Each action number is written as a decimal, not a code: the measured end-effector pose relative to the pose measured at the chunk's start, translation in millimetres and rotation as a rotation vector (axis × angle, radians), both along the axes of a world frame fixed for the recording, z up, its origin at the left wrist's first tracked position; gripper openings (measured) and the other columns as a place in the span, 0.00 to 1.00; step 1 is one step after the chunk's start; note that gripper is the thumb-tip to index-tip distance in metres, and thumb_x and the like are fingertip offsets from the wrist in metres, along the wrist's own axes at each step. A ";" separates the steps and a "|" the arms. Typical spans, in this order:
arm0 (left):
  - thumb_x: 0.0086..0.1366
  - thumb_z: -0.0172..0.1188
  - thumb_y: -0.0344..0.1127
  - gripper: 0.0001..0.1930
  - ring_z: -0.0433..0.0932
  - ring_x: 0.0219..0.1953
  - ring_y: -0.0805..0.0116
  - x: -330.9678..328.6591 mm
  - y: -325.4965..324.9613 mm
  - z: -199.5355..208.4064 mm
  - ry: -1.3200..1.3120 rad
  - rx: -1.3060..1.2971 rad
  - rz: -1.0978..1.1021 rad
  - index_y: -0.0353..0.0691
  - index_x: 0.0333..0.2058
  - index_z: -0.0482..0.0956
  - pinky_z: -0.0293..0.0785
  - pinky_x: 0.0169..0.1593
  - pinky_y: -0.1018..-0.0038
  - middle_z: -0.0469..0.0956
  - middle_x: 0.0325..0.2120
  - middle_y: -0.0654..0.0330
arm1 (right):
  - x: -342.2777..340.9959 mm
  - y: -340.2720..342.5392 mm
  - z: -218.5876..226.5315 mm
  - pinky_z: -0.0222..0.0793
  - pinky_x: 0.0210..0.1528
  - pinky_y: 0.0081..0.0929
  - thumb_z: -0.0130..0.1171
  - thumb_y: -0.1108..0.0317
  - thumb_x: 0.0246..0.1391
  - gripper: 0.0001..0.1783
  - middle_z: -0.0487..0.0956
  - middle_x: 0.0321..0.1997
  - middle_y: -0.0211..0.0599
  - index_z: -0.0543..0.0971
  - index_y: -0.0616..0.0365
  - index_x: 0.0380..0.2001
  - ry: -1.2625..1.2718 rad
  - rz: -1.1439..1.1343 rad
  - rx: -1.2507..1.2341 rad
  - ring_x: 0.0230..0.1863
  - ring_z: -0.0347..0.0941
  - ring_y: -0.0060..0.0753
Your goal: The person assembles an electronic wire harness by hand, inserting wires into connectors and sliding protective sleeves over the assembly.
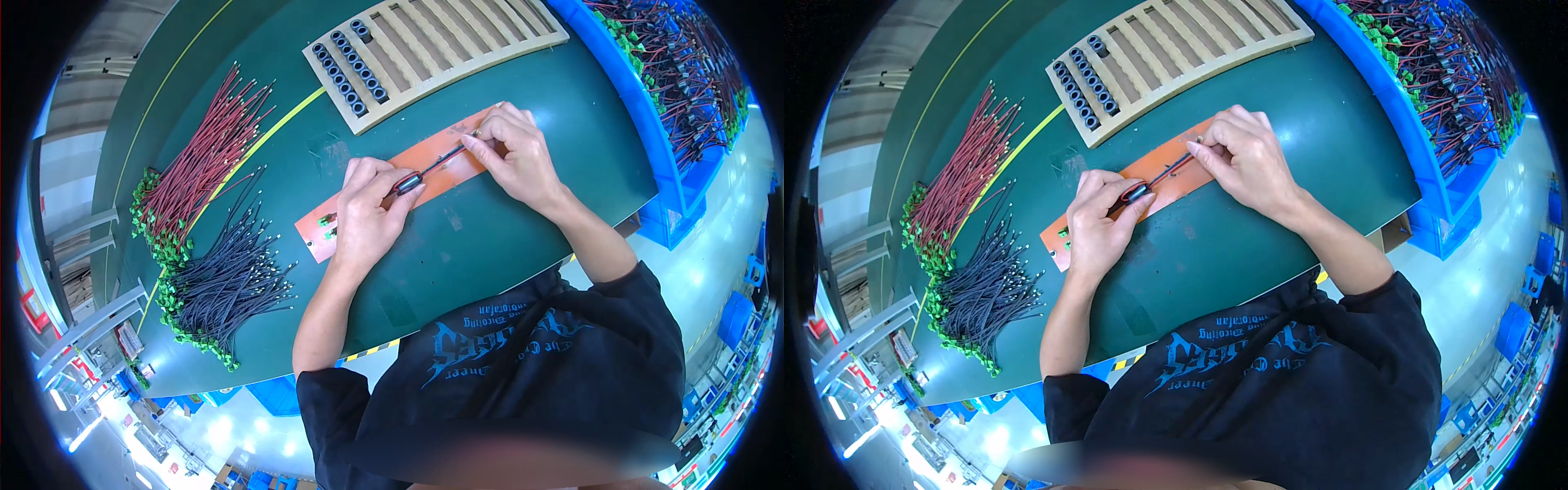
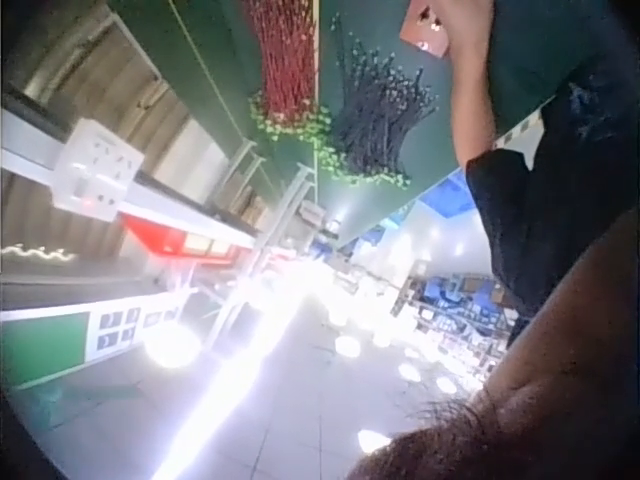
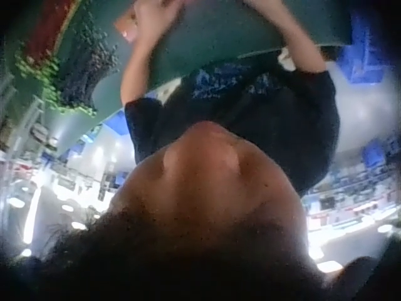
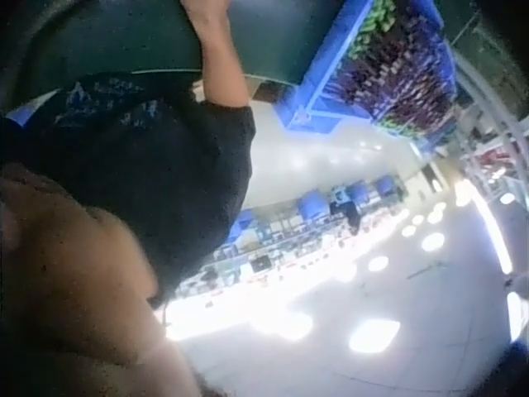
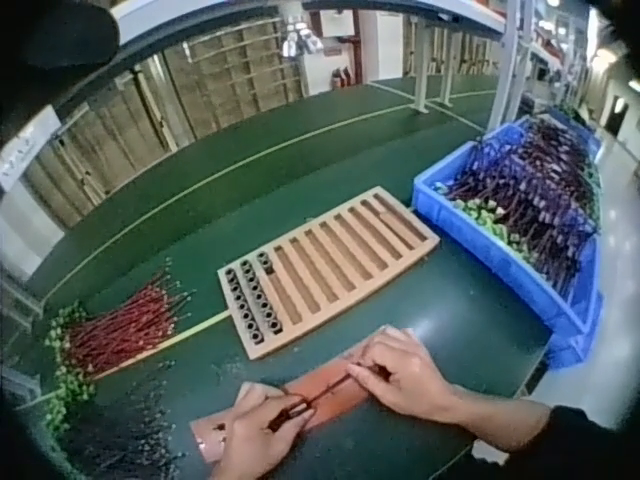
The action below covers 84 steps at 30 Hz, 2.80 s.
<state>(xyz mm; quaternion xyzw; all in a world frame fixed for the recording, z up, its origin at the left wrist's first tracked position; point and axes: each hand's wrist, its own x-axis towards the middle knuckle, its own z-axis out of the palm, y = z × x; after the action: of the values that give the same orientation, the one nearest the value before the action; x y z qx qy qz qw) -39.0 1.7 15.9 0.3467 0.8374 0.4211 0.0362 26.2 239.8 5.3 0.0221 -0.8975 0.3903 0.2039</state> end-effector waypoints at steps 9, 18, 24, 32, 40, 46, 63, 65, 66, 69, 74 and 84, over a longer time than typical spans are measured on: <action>0.51 0.74 0.26 0.11 0.77 0.36 0.61 -0.2 14.2 -2.3 0.018 0.014 -0.013 0.34 0.34 0.85 0.75 0.40 0.68 0.80 0.31 0.57 | 0.1 11.9 -5.9 0.62 0.39 0.32 0.69 0.69 0.54 0.13 0.73 0.22 0.31 0.75 0.58 0.22 -0.029 -0.009 -0.067 0.29 0.66 0.33; 0.51 0.73 0.24 0.10 0.76 0.36 0.58 -1.4 23.0 -0.3 0.019 0.040 -0.035 0.31 0.33 0.84 0.76 0.38 0.67 0.79 0.31 0.55 | 0.1 16.4 -6.8 0.61 0.38 0.32 0.68 0.69 0.55 0.13 0.72 0.22 0.31 0.74 0.58 0.22 -0.021 -0.013 -0.099 0.28 0.65 0.32; 0.50 0.73 0.23 0.10 0.76 0.36 0.59 -2.2 24.6 -1.3 0.020 0.036 -0.027 0.32 0.33 0.84 0.76 0.37 0.67 0.80 0.30 0.56 | -0.3 19.5 -5.4 0.60 0.40 0.31 0.68 0.68 0.55 0.13 0.71 0.22 0.30 0.74 0.57 0.22 -0.016 -0.009 -0.065 0.28 0.65 0.31; 0.50 0.73 0.24 0.10 0.77 0.36 0.59 -4.3 28.1 -1.4 0.035 0.034 -0.039 0.32 0.33 0.84 0.76 0.38 0.67 0.80 0.30 0.56 | -0.5 24.8 -3.4 0.56 0.36 0.31 0.68 0.68 0.55 0.15 0.70 0.21 0.28 0.72 0.56 0.21 -0.014 0.005 -0.003 0.27 0.63 0.30; 0.50 0.73 0.24 0.10 0.77 0.37 0.58 -6.3 30.3 -3.8 0.040 0.044 -0.066 0.33 0.33 0.84 0.76 0.39 0.67 0.80 0.30 0.56 | -1.7 27.0 -0.1 0.54 0.34 0.32 0.66 0.69 0.56 0.16 0.67 0.19 0.28 0.70 0.55 0.20 -0.043 0.005 0.008 0.25 0.61 0.30; 0.54 0.73 0.28 0.12 0.79 0.38 0.61 -26.8 36.1 16.6 -0.154 -0.055 -0.166 0.33 0.37 0.85 0.76 0.42 0.69 0.82 0.33 0.56 | -0.1 33.5 -9.3 0.55 0.34 0.32 0.67 0.69 0.55 0.15 0.68 0.20 0.29 0.70 0.55 0.20 -0.090 -0.031 -0.009 0.26 0.62 0.31; 0.61 0.68 0.31 0.07 0.75 0.24 0.78 -81.8 114.7 21.5 -0.698 -0.503 -0.518 0.32 0.34 0.87 0.73 0.30 0.75 0.83 0.23 0.61 | -2.8 38.2 -13.3 0.55 0.34 0.32 0.67 0.69 0.55 0.14 0.67 0.17 0.28 0.72 0.55 0.20 -0.074 0.013 -0.095 0.23 0.62 0.32; 0.62 0.68 0.30 0.07 0.75 0.23 0.78 -74.9 112.9 21.2 -0.663 -0.438 -0.461 0.32 0.34 0.87 0.73 0.29 0.75 0.83 0.22 0.60 | -4.0 38.3 -8.8 0.55 0.34 0.32 0.67 0.69 0.55 0.14 0.67 0.17 0.29 0.72 0.55 0.20 -0.067 0.020 -0.116 0.23 0.63 0.32; 0.62 0.67 0.30 0.06 0.75 0.22 0.78 -73.0 115.0 21.7 -0.673 -0.454 -0.425 0.33 0.35 0.87 0.72 0.28 0.75 0.83 0.21 0.59 | -3.8 37.4 -7.6 0.55 0.34 0.33 0.66 0.70 0.55 0.14 0.68 0.17 0.29 0.72 0.56 0.20 -0.055 0.022 -0.121 0.24 0.63 0.32; 0.63 0.66 0.29 0.06 0.73 0.21 0.78 -71.6 119.6 23.2 -0.681 -0.461 -0.396 0.32 0.34 0.86 0.71 0.27 0.75 0.81 0.20 0.59 | -4.2 37.5 -8.6 0.56 0.34 0.33 0.66 0.70 0.55 0.13 0.67 0.17 0.29 0.73 0.56 0.21 -0.063 0.011 -0.148 0.24 0.63 0.32; 0.66 0.63 0.29 0.07 0.70 0.21 0.79 -63.7 113.8 18.2 -0.704 -0.306 -0.394 0.32 0.30 0.84 0.69 0.26 0.75 0.77 0.18 0.63 | -3.5 39.7 -13.5 0.56 0.34 0.33 0.65 0.70 0.56 0.13 0.64 0.16 0.30 0.73 0.58 0.21 -0.092 -0.026 -0.138 0.24 0.62 0.31; 0.68 0.61 0.32 0.07 0.71 0.23 0.77 -65.5 102.9 29.3 -0.671 -0.357 -0.376 0.34 0.37 0.84 0.71 0.30 0.75 0.79 0.21 0.61 | -7.8 36.6 -5.4 0.56 0.34 0.33 0.66 0.68 0.56 0.14 0.63 0.16 0.30 0.73 0.58 0.21 -0.119 -0.043 -0.142 0.24 0.62 0.31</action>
<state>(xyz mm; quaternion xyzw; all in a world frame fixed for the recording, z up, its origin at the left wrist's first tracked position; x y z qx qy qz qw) -104.4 104.5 45.1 0.3254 0.7612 0.3448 0.4424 18.4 276.4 -0.1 -0.0351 -0.8783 0.4492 0.1599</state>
